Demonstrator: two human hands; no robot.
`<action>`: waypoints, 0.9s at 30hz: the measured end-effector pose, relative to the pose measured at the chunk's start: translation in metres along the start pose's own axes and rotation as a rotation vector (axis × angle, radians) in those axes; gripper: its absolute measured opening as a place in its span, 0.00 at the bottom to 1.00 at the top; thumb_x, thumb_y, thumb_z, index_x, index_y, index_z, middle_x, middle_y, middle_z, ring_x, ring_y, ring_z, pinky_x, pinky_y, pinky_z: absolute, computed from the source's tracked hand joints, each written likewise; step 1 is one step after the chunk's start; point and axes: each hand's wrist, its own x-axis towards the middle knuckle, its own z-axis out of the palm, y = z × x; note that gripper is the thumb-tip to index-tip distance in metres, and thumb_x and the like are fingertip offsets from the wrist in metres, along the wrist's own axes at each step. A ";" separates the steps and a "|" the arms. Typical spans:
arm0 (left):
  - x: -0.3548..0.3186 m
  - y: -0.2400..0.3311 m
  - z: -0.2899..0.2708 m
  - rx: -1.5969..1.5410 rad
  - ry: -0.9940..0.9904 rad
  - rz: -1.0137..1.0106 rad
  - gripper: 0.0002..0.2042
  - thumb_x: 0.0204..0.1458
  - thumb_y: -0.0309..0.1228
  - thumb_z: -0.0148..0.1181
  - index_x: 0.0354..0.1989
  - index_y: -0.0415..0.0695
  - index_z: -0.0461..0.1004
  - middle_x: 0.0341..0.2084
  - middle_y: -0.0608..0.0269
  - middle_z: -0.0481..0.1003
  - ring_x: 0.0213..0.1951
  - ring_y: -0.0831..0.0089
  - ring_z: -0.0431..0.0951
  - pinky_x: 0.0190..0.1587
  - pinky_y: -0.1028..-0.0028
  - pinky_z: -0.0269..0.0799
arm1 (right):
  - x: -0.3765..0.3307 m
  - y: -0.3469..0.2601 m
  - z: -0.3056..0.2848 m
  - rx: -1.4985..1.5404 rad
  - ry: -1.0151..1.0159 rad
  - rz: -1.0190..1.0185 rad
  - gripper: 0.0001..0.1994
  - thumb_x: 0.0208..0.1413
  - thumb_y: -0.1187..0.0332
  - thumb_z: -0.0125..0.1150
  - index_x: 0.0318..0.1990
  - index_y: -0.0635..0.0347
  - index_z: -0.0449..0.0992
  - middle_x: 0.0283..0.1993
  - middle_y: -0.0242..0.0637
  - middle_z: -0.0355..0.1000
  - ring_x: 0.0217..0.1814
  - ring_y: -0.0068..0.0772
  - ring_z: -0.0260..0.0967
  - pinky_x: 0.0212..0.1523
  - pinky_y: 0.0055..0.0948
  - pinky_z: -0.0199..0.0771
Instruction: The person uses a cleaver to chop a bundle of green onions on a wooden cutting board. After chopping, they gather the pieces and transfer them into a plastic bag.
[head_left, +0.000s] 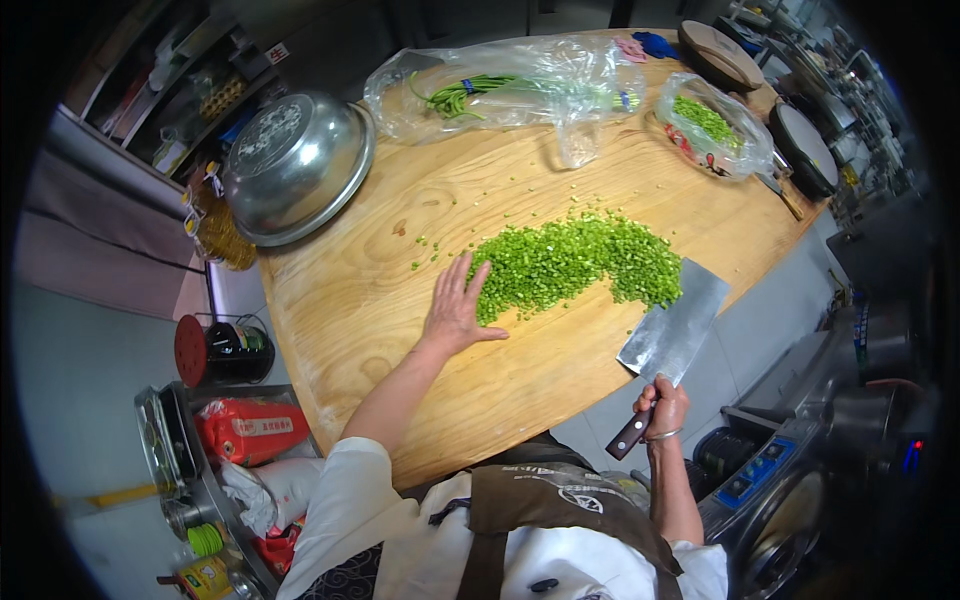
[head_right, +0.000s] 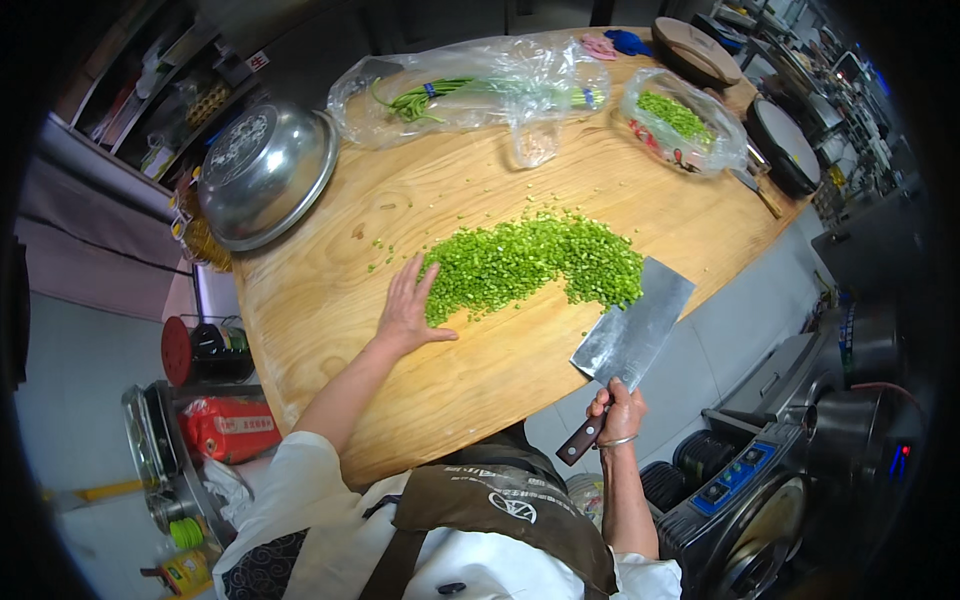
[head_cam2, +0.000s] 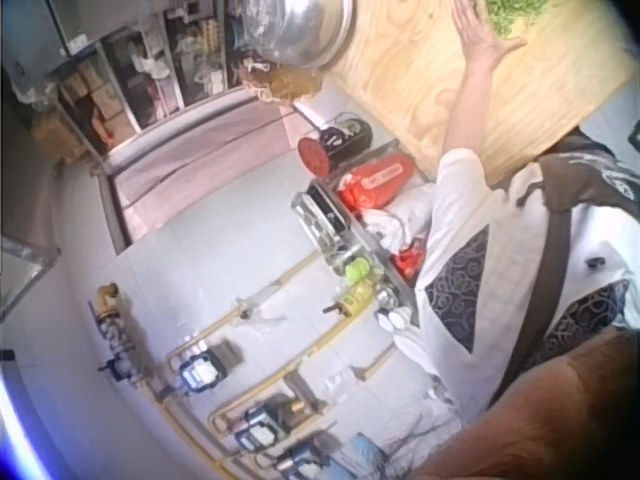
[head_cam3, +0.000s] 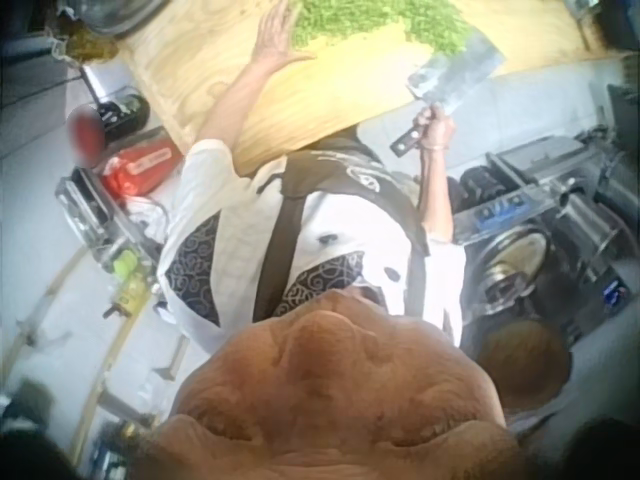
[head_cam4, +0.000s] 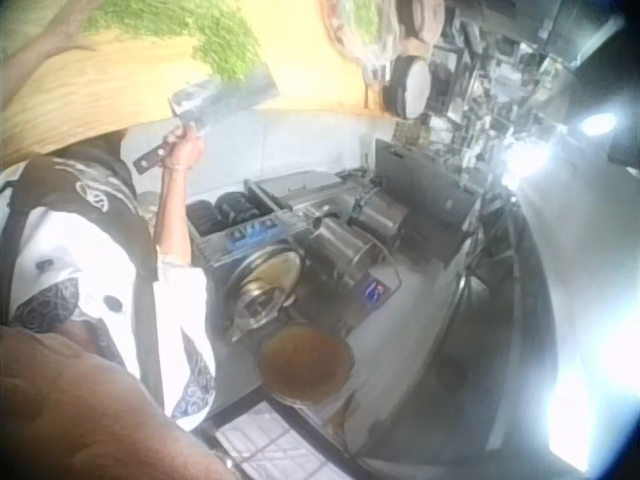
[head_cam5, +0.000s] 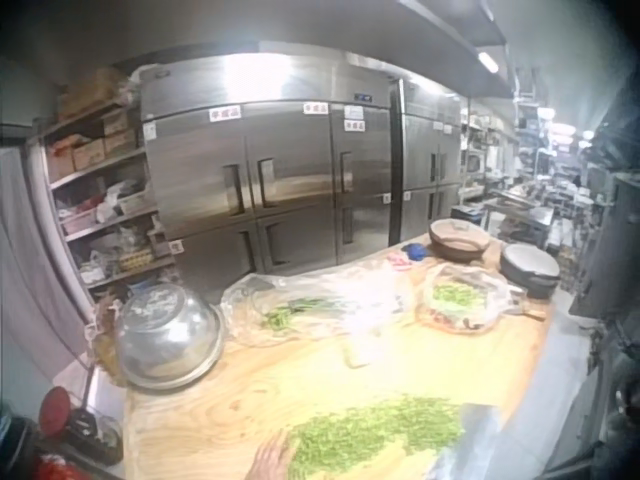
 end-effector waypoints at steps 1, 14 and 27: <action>0.009 0.006 0.006 -0.007 0.035 0.033 0.56 0.24 0.57 0.68 0.64 0.51 0.45 0.63 0.47 0.42 0.64 0.52 0.39 0.64 0.57 0.37 | -0.003 -0.002 0.003 0.002 -0.005 0.015 0.03 0.52 0.71 0.47 0.30 0.59 0.61 0.15 0.33 0.60 0.10 0.25 0.55 0.12 0.26 0.60; 0.086 0.095 0.052 0.005 0.148 0.070 0.56 0.23 0.54 0.71 0.63 0.51 0.44 0.61 0.44 0.42 0.62 0.47 0.42 0.62 0.53 0.40 | 0.001 0.002 0.000 0.052 -0.022 0.045 0.04 0.52 0.71 0.48 0.29 0.58 0.61 0.14 0.33 0.61 0.09 0.24 0.56 0.10 0.26 0.60; 0.142 0.164 0.088 0.028 0.164 0.003 0.53 0.28 0.55 0.68 0.64 0.54 0.42 0.61 0.44 0.42 0.63 0.48 0.42 0.63 0.55 0.38 | 0.022 -0.012 -0.004 0.074 -0.062 0.042 0.03 0.52 0.73 0.49 0.28 0.61 0.64 0.14 0.33 0.63 0.09 0.24 0.58 0.10 0.23 0.60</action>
